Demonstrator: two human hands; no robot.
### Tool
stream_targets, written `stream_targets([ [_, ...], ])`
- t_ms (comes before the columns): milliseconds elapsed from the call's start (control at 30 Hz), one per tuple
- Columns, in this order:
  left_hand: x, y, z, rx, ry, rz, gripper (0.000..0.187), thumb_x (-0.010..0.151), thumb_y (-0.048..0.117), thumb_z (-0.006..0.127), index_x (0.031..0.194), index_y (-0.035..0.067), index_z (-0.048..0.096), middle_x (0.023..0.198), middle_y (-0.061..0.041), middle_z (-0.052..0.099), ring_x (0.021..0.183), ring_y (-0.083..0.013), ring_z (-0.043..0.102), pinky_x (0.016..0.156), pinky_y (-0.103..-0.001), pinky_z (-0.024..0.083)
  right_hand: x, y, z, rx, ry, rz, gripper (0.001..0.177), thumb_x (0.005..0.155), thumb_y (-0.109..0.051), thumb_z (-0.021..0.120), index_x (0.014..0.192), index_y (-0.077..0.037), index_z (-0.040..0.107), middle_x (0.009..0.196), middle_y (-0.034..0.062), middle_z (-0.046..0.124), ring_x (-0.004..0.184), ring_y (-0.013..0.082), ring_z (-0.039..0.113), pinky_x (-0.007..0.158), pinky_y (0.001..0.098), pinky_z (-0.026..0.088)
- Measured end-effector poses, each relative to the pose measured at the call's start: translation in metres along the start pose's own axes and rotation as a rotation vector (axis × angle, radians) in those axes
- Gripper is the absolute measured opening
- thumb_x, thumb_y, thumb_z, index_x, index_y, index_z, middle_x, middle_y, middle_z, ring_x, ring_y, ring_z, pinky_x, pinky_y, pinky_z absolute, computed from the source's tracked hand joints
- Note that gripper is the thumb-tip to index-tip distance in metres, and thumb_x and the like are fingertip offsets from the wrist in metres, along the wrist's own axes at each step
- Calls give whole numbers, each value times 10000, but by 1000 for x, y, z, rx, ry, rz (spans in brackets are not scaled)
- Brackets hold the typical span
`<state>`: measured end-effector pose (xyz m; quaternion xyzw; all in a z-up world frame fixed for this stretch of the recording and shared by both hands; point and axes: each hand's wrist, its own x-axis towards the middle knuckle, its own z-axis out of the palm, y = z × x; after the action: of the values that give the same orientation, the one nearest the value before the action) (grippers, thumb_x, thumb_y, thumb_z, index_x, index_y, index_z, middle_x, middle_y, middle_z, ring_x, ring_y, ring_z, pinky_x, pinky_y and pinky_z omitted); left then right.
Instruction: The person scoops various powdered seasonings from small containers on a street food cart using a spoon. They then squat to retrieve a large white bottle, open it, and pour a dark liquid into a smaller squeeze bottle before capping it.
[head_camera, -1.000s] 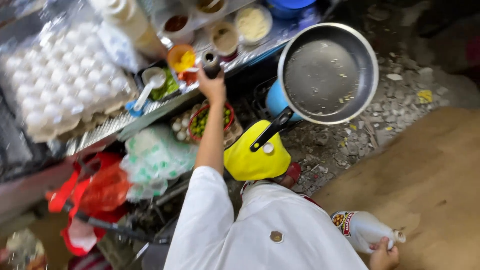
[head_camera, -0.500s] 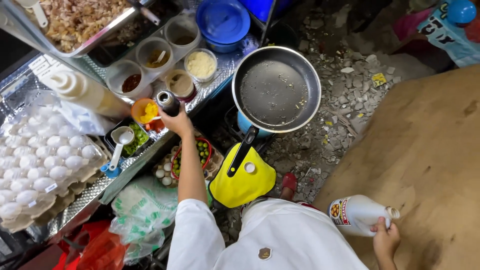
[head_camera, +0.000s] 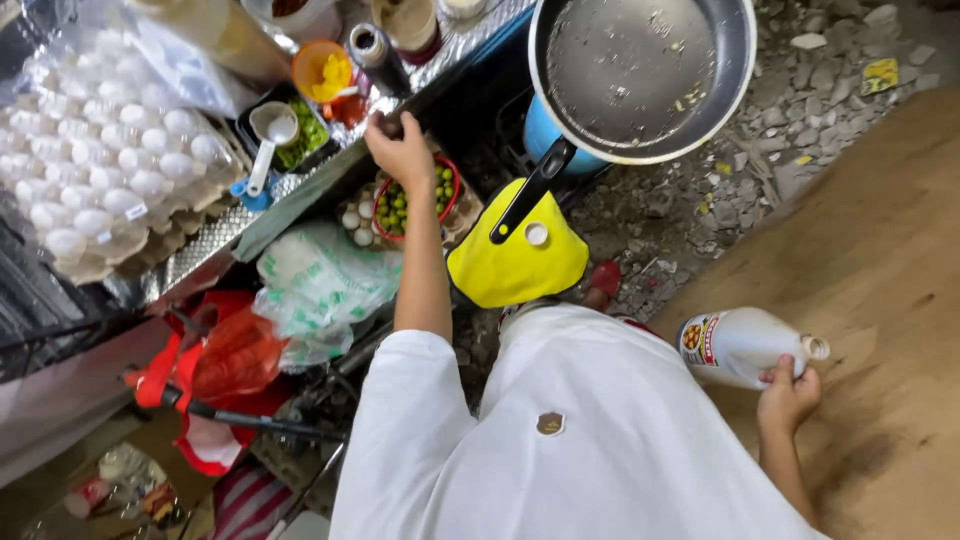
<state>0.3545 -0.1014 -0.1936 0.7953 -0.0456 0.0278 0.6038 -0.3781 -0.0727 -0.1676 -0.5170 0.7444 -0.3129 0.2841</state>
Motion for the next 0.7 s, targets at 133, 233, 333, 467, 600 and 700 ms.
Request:
stream_targets([
  [133, -92, -2, -42, 138, -493, 149, 130, 858, 135, 577, 953, 116, 663, 899, -53, 670, 847, -217, 616, 755, -393, 493, 6, -33, 15, -134, -96, -69, 299, 1193, -204, 660, 946, -85, 540, 781, 57, 629, 748, 163, 564, 774, 347, 480],
  [233, -161, 99, -84, 416, -960, -308, 433, 713, 450, 699, 994, 135, 608, 947, -30, 673, 866, -215, 645, 739, -380, 507, 12, -59, 30, -197, -198, -118, 345, 1174, -251, 696, 912, -68, 567, 781, 59, 641, 748, 174, 560, 749, 365, 465],
  [333, -201, 52, -65, 694, -1049, 268, 653, 865, 557, 684, 1425, 232, 595, 1071, -110, 739, 760, -268, 703, 593, -384, 539, 35, -73, 54, -183, -293, -298, 289, 1139, -244, 714, 969, -40, 599, 873, 31, 575, 831, 175, 506, 751, 366, 436],
  [467, -232, 8, -54, 716, -858, 505, 366, 798, 258, 810, 1120, 126, 700, 999, -124, 588, 763, -322, 572, 555, -411, 467, 48, -106, 78, -222, -381, -373, 230, 1070, -258, 703, 1043, -33, 668, 908, 70, 636, 872, 209, 541, 807, 384, 444],
  [600, -241, 37, -61, 635, -834, 286, 427, 802, 132, 791, 1199, 133, 634, 1065, -91, 582, 930, -289, 681, 784, -387, 594, 54, -129, 111, -126, -458, -528, 209, 998, -146, 826, 898, -75, 658, 588, 103, 518, 597, 233, 521, 566, 363, 406],
  [700, -257, 103, -74, 110, -809, 4, 447, 793, 129, 841, 1170, 103, 602, 1089, -100, 639, 988, -277, 704, 871, -354, 577, 62, -140, 133, -127, -515, -681, 221, 917, -203, 883, 852, -125, 686, 538, 104, 525, 580, 334, 590, 545, 355, 429],
])
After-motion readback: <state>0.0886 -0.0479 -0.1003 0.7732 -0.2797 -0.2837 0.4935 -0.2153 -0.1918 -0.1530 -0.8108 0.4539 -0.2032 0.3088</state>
